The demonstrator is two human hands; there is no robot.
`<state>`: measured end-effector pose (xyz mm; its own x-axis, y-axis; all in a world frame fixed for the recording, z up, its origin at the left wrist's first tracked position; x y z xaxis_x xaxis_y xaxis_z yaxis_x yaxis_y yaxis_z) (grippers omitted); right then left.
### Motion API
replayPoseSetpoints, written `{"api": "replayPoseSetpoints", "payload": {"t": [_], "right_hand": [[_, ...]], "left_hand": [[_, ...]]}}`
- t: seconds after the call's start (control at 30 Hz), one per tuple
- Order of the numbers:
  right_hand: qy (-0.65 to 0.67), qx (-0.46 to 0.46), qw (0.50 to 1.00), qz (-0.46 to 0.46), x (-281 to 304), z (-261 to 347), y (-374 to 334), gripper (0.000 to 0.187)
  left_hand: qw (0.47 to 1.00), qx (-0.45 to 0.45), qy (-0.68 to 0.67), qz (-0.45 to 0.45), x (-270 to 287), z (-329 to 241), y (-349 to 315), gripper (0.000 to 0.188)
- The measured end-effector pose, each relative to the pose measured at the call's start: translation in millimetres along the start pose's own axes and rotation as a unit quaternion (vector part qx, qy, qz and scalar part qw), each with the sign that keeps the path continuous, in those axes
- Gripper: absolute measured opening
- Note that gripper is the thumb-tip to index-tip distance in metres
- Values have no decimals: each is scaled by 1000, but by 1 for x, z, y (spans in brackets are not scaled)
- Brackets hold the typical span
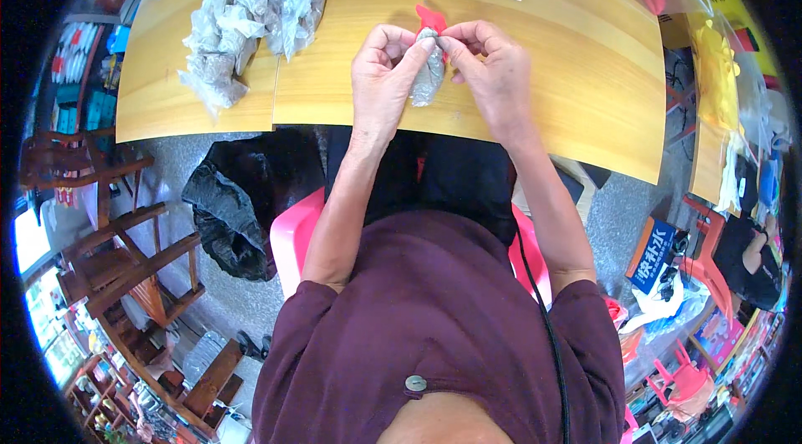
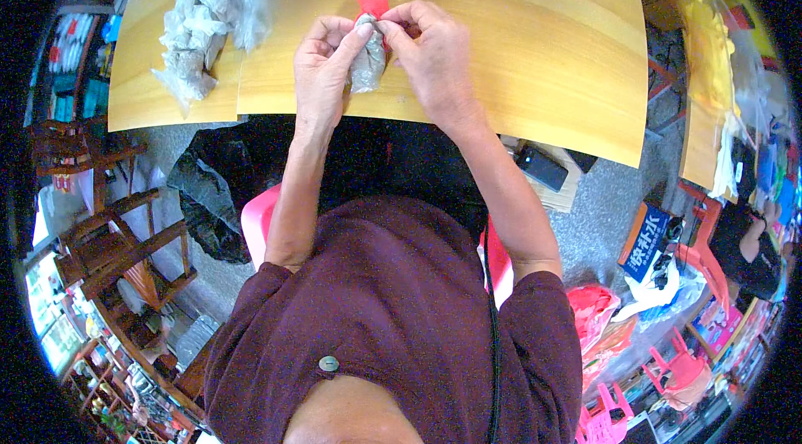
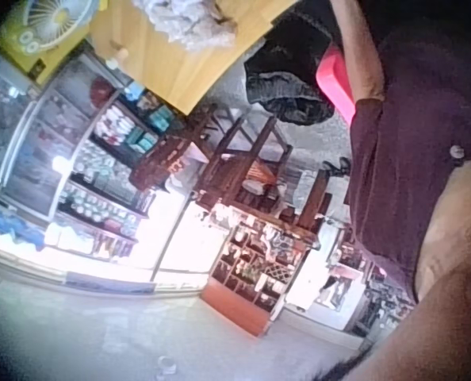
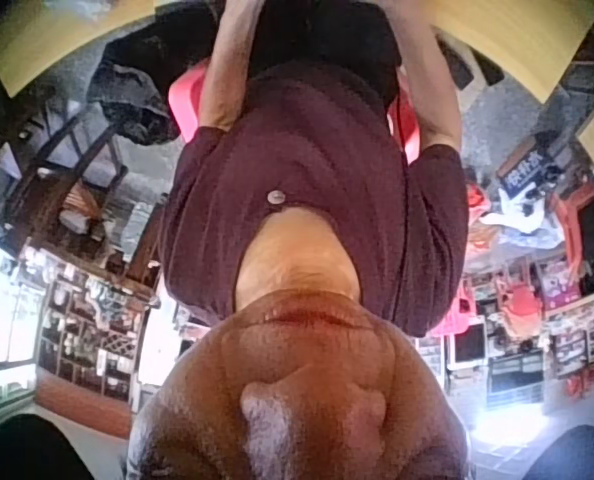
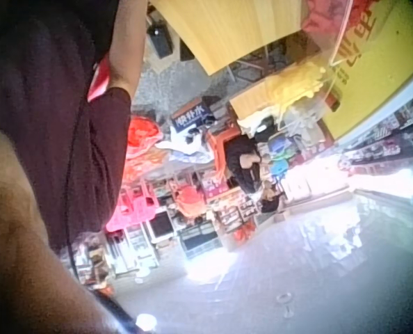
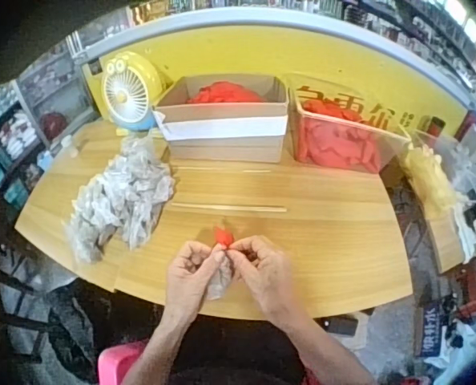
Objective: Assembling and stuffing a small red plush toy using a wooden stick.
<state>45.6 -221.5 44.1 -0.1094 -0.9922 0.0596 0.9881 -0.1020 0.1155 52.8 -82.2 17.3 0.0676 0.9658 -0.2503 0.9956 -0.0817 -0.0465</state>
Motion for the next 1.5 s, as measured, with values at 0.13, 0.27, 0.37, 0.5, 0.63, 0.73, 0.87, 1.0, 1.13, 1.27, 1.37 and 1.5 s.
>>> {"api": "replayPoseSetpoints", "payload": {"t": [0.13,0.27,0.37,0.5,0.63,0.73,0.87,1.0,1.13,1.27,1.37,1.5], "right_hand": [[79,-92,993,8,-1,-12,-1,12],[108,-43,993,-9,-4,-12,-9,10],[22,53,998,-10,-5,-4,-12,8],[-10,52,999,7,-16,-8,-16,8],[41,-33,999,-3,-18,-13,-20,10],[76,-70,995,15,-21,-12,-19,12],[153,-90,984,16,-21,-23,-18,12],[176,-116,977,22,-21,-22,-17,9],[105,-108,988,40,-23,-17,-22,8],[44,-120,991,44,-22,-8,-25,8],[13,-92,995,29,-19,-13,-25,8],[-67,-23,997,7,-18,-12,-25,8]], "left_hand": [[995,-36,81,-40,3,-1,1,14],[980,-50,190,-38,5,-6,7,20],[965,-28,258,-37,6,-17,6,23],[914,-72,394,-60,10,-27,8,22],[858,-107,500,-45,2,-34,10,19],[886,-81,456,-30,8,-24,14,13],[981,2,194,23,21,-7,12,15],[972,36,224,56,28,-10,7,14],[957,8,291,14,24,-16,6,11],[923,-25,382,-42,14,-22,4,15],[906,-73,414,-52,9,-23,5,16],[892,-73,442,-63,4,-21,5,15]]}}
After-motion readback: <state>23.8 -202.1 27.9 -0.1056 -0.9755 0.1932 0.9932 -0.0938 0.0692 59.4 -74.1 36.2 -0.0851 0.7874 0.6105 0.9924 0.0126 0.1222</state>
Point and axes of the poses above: each hand's wrist, its own y-axis towards the middle knuckle, its own x-axis out of the back of the hand, z = x × y, the point moved 5 cm from there along y, towards the middle knuckle, and after that the axes turned 8 degrees about y, right-handed, at the moved point
